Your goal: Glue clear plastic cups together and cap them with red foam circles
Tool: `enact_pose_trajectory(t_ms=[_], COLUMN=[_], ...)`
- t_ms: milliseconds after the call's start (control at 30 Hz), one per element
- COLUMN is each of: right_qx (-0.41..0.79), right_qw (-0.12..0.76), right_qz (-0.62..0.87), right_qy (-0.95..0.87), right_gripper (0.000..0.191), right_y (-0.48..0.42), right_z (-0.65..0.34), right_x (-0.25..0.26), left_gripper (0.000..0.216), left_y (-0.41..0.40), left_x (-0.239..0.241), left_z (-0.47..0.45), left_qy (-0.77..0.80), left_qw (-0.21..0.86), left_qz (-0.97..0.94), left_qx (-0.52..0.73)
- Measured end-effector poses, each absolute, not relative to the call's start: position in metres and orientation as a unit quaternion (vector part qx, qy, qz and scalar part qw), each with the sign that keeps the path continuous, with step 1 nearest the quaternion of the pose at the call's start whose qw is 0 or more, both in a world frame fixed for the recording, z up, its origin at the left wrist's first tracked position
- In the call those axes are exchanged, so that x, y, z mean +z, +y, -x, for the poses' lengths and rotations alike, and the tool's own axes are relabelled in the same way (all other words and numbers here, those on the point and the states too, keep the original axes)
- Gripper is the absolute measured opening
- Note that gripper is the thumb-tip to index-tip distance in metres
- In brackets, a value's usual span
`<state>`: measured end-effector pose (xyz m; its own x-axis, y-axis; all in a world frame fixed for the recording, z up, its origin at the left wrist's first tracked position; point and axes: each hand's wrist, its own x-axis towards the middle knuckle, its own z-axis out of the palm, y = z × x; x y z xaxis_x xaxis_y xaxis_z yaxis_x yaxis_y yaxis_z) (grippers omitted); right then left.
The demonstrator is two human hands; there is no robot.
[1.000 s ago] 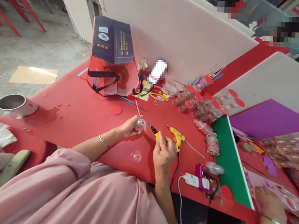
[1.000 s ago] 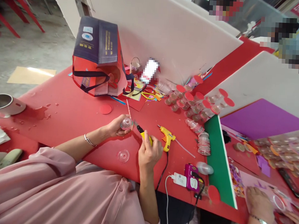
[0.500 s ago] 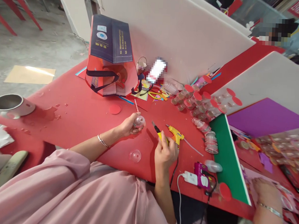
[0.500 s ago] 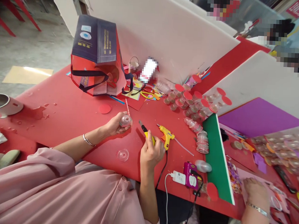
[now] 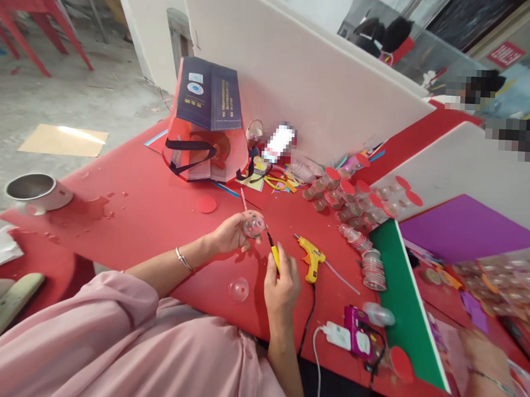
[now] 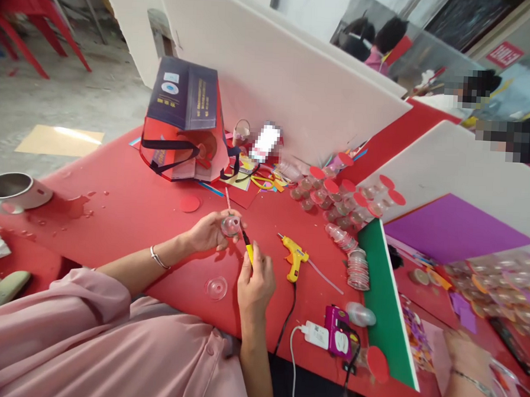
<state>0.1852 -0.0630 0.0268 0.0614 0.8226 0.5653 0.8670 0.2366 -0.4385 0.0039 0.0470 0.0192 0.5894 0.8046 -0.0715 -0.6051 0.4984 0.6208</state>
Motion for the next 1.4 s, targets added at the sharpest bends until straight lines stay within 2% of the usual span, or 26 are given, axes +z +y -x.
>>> enact_pose_trajectory(t_ms=[200,400,600,767,900,1067,1233,1400], right_qx=[-0.004,-0.006,-0.09,-0.033,-0.059,-0.038,-0.081,-0.024], right_qw=[0.415,0.399,0.395,0.39,0.4,0.392,0.396,0.401], right_qz=[0.597,0.6,0.628,0.59,0.616,0.591,0.637,0.598], right_qy=[-0.687,-0.694,-0.664,-0.706,-0.677,-0.703,-0.657,-0.693], right_gripper=[0.039,0.037,0.035,0.036,0.035,0.035,0.034,0.034], right_y=[-0.063,-0.066,-0.063,-0.065,-0.065,-0.067,-0.065,-0.066], right_z=[-0.19,-0.191,-0.194,-0.193,-0.195,-0.197,-0.198,-0.195], right_x=[0.027,0.029,0.027,0.029,0.028,0.027,0.028,0.03], left_gripper=[0.055,0.057,0.057,0.063,0.062,0.064,0.063,0.064], left_y=[0.044,0.046,0.045,0.047,0.047,0.047,0.048,0.049], left_x=[0.02,0.019,0.021,0.019,0.016,0.014,0.013,0.012], left_z=[-0.002,-0.002,-0.003,-0.004,-0.005,-0.006,-0.005,-0.007], left_qy=[0.179,0.231,0.244,0.266,0.263,0.266,0.266,0.257], left_qw=[0.802,0.746,0.735,0.722,0.72,0.71,0.705,0.702], left_qz=[-0.37,-0.434,-0.429,-0.42,-0.421,-0.424,-0.42,-0.422], left_qx=[0.433,0.449,0.464,0.482,0.485,0.495,0.506,0.513])
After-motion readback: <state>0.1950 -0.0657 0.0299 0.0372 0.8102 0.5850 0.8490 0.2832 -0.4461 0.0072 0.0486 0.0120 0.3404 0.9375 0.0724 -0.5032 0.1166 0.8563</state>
